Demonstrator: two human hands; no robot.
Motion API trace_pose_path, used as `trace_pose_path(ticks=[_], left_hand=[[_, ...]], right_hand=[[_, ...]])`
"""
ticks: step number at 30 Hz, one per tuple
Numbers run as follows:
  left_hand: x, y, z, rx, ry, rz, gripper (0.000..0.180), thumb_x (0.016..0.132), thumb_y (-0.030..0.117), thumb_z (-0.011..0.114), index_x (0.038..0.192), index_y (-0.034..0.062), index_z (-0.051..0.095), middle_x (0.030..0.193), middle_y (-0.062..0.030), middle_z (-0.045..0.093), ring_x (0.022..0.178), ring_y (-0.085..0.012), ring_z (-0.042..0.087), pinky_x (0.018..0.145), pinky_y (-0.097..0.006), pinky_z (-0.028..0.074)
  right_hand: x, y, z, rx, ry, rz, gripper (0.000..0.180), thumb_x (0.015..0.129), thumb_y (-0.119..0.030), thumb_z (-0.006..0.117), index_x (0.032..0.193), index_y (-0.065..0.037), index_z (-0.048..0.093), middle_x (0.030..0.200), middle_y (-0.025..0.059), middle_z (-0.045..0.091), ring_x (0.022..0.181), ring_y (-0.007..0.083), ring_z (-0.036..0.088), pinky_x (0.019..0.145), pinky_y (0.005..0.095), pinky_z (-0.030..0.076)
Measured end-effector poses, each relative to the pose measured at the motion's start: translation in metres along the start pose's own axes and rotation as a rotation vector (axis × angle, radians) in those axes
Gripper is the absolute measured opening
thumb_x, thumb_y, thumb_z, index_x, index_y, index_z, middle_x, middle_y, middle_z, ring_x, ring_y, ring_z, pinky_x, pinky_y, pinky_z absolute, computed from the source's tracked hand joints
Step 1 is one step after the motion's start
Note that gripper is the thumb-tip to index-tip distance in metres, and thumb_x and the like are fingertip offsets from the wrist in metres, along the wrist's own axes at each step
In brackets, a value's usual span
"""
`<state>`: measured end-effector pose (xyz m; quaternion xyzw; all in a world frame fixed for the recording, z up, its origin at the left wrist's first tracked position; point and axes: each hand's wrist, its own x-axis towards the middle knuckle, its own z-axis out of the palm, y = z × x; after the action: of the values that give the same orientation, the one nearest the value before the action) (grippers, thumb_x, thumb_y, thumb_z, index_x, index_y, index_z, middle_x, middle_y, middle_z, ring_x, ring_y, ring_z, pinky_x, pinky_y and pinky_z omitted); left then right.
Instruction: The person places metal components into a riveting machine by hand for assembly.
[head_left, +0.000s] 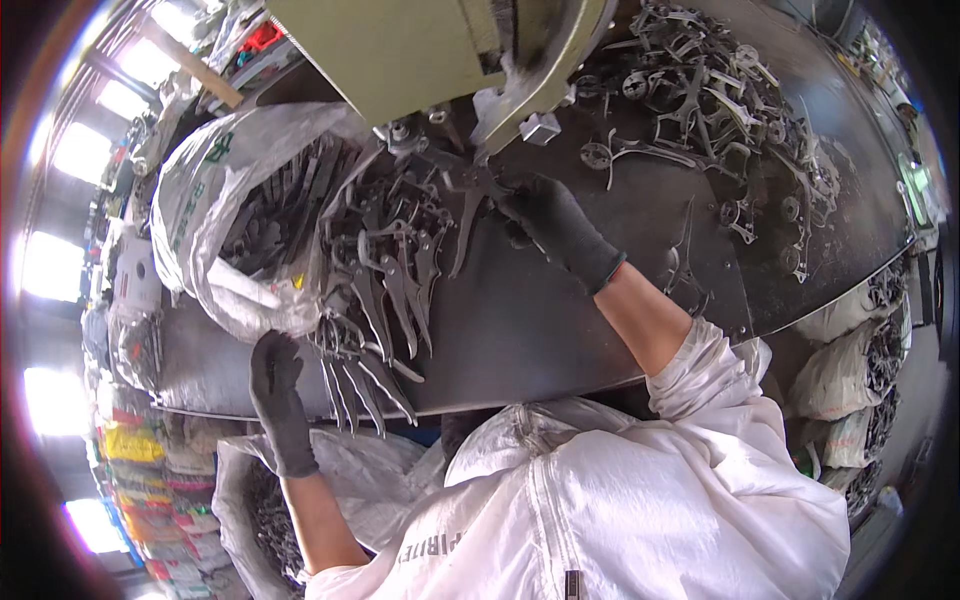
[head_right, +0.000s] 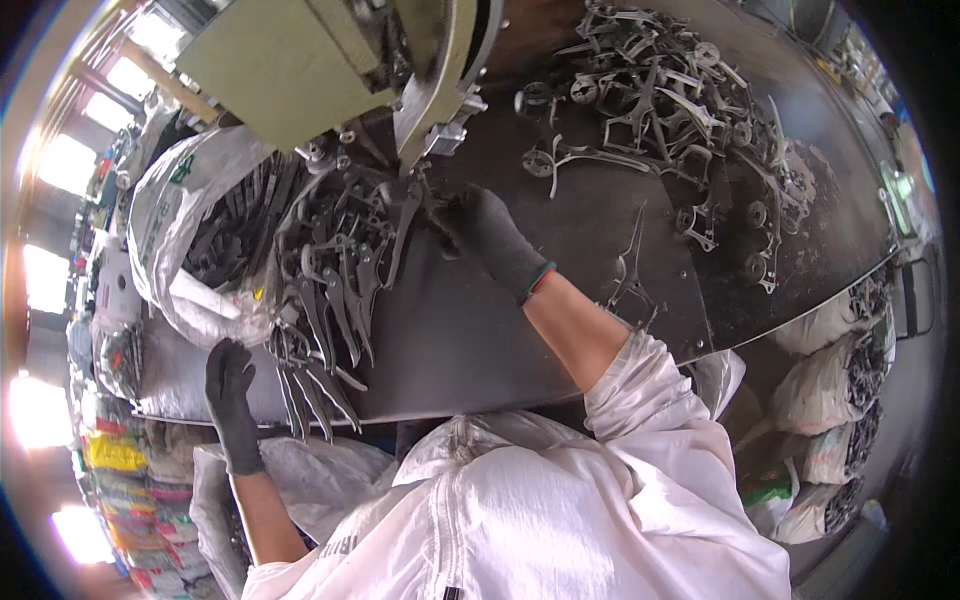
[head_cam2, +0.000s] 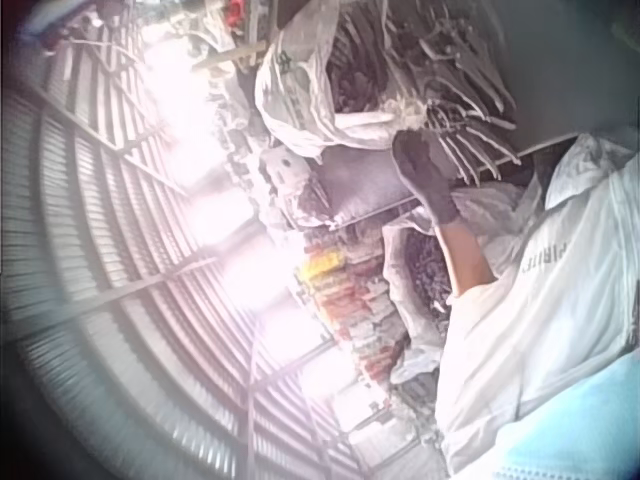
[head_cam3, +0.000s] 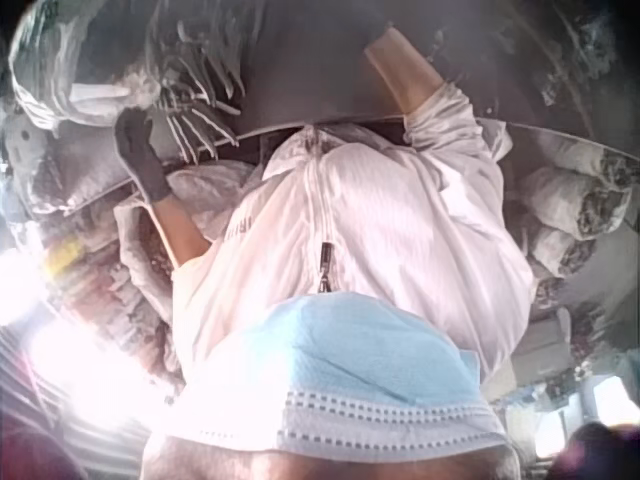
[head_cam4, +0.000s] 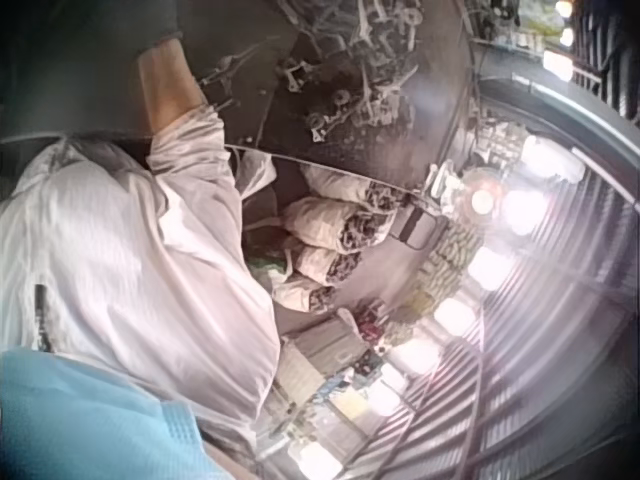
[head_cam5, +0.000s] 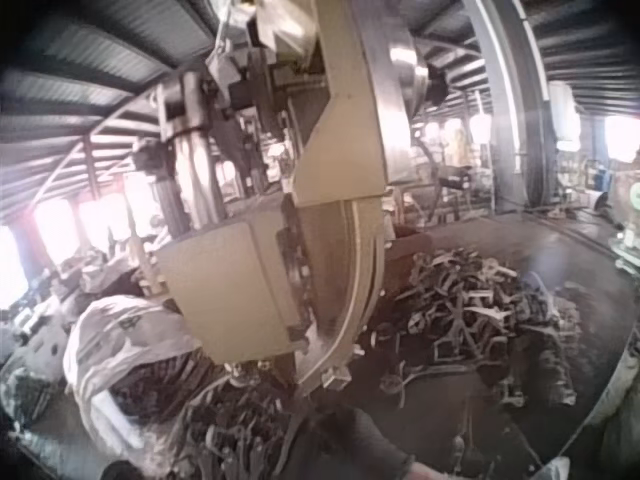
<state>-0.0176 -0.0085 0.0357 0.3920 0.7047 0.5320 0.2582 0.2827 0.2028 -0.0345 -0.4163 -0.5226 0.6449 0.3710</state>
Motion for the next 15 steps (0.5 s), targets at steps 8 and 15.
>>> trace_pose_path(ticks=[8,15], left_hand=[[-0.051,-0.044,-0.053,0.227,0.149,-0.201,0.044,0.085,0.023,0.058,0.118,-0.0050,0.048,0.117,-0.0152,0.052,0.106,-0.0219,0.051,0.091,-0.030,0.040],[-0.044,-0.055,-0.041,0.125,-0.023,-0.388,0.051,0.084,0.025,0.059,0.121,-0.0072,0.045,0.123,-0.0168,0.048,0.111,-0.0223,0.048,0.093,-0.029,0.037]], right_hand=[[-0.007,-0.003,0.000,0.030,0.025,0.031,0.021,0.086,-0.020,0.057,0.096,-0.002,0.058,0.079,0.0009,0.058,0.064,0.0075,0.055,0.052,0.0227,0.047],[-0.010,-0.010,0.001,0.044,0.043,0.066,0.024,0.085,-0.019,0.059,0.101,-0.003,0.055,0.084,0.0026,0.058,0.065,0.0082,0.055,0.054,0.0234,0.048]])
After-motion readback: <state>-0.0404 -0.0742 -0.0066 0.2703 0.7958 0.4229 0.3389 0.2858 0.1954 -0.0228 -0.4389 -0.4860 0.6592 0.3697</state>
